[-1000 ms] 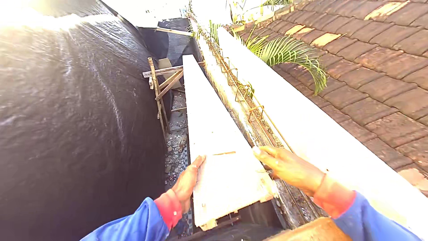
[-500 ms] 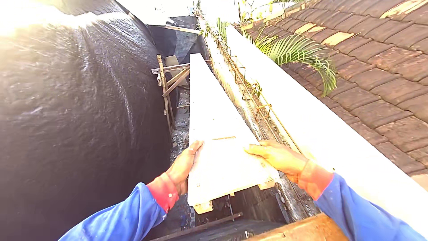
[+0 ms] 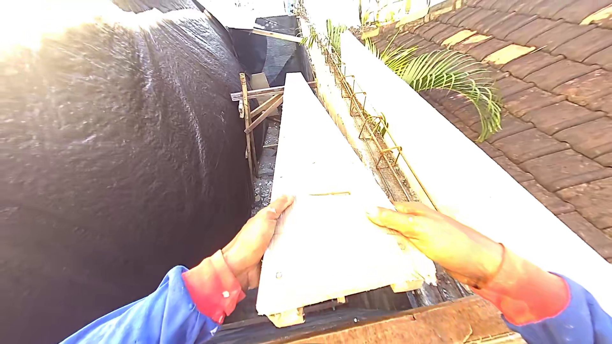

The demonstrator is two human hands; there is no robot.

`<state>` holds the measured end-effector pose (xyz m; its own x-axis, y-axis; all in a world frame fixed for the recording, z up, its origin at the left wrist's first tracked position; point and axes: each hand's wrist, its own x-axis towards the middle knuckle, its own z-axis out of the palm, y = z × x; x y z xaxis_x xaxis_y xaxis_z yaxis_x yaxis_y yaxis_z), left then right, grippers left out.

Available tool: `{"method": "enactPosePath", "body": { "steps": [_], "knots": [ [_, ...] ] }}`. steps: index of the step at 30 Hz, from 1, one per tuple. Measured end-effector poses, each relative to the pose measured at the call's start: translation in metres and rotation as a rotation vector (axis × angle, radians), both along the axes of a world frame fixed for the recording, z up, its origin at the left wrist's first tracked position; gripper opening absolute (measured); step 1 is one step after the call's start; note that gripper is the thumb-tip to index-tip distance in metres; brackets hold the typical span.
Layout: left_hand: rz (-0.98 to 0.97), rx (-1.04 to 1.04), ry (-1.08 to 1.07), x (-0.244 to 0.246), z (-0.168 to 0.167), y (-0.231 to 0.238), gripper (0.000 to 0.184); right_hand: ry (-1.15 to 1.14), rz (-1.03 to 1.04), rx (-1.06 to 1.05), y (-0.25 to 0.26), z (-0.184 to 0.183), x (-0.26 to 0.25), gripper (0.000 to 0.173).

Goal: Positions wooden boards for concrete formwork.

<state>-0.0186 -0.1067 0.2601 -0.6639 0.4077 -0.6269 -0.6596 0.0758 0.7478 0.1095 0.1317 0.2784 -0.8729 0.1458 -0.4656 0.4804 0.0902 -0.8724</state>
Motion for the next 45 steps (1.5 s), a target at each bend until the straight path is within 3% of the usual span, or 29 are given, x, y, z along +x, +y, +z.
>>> {"method": "enactPosePath", "body": {
  "steps": [5,8,11,17,20,24,33,41,45],
  "knots": [
    [-0.049,-0.044,0.081,-0.007,-0.011,0.01,0.053,-0.053,-0.091,0.059,0.003,-0.009,-0.01,0.04],
    [-0.065,-0.032,0.162,0.003,0.014,0.002,0.051,0.054,-0.101,0.09,-0.002,0.006,0.001,0.041],
    [-0.092,0.031,0.105,0.016,0.043,-0.019,0.052,0.127,-0.009,0.028,-0.009,0.032,0.016,0.04],
    [-0.106,-0.027,0.151,0.021,0.034,-0.013,0.053,0.088,-0.087,0.137,-0.01,0.023,0.017,0.044],
    [-0.086,-0.055,0.229,0.031,0.049,-0.014,0.048,0.107,-0.131,0.158,-0.023,0.034,0.027,0.044],
    [-0.092,-0.029,0.136,0.052,0.068,-0.047,0.048,0.161,0.019,0.165,-0.033,0.055,0.05,0.046],
    [-0.033,-0.11,0.108,0.07,0.016,-0.045,0.049,0.015,0.011,0.266,-0.046,0.012,0.061,0.039],
    [-0.052,-0.067,0.098,0.063,0.021,-0.052,0.049,0.121,0.034,0.283,-0.038,0.006,0.058,0.041],
    [-0.035,-0.067,0.086,0.057,0.008,-0.065,0.049,0.018,0.181,0.397,-0.047,0.002,0.048,0.044]
  ]
}}
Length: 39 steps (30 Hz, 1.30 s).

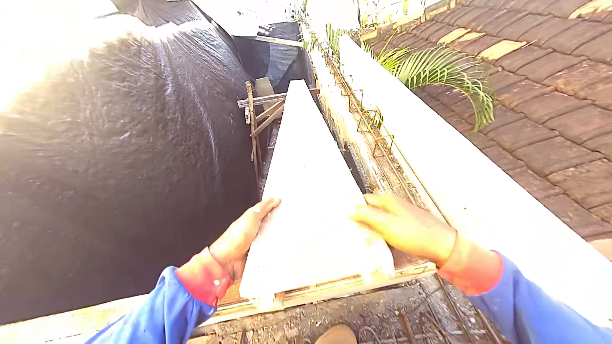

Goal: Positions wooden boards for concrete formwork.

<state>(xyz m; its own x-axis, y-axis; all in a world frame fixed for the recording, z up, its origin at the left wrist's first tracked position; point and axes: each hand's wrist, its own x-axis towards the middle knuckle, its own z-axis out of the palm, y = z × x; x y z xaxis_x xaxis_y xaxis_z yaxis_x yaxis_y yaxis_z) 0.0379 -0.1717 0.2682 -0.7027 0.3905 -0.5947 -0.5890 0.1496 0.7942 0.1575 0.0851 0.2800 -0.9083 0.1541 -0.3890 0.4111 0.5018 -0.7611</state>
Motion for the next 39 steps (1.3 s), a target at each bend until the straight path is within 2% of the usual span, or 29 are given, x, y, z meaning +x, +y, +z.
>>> {"method": "enactPosePath", "body": {
  "steps": [5,9,13,17,22,26,31,35,39],
  "knots": [
    [0.0,0.042,-0.084,-0.001,-0.008,-0.005,0.051,-0.115,0.16,0.354,0.001,0.009,-0.005,0.059],
    [-0.028,0.062,-0.087,0.002,-0.008,-0.007,0.049,-0.083,0.148,0.183,0.018,-0.006,-0.007,0.061],
    [0.015,0.047,-0.043,0.008,-0.006,-0.005,0.046,-0.054,0.084,0.0,0.013,-0.018,-0.004,0.059],
    [0.019,0.122,0.014,0.007,-0.01,-0.005,0.043,-0.048,0.078,0.006,0.011,-0.018,-0.006,0.062],
    [0.033,0.155,0.034,0.01,-0.013,-0.004,0.043,-0.037,0.085,0.123,0.025,-0.006,0.01,0.066],
    [0.043,0.097,0.097,0.011,-0.01,-0.002,0.042,-0.03,0.049,0.067,0.031,0.004,0.034,0.06],
    [0.022,0.035,0.126,0.013,-0.013,-0.002,0.042,0.037,0.092,0.096,0.02,-0.009,0.051,0.055],
    [0.045,0.07,0.106,0.012,-0.012,0.004,0.042,0.108,0.016,-0.024,0.012,-0.011,0.051,0.045],
    [0.036,0.117,0.025,0.016,-0.01,0.014,0.043,0.145,-0.006,0.039,0.014,-0.01,0.049,0.044]
  ]
}}
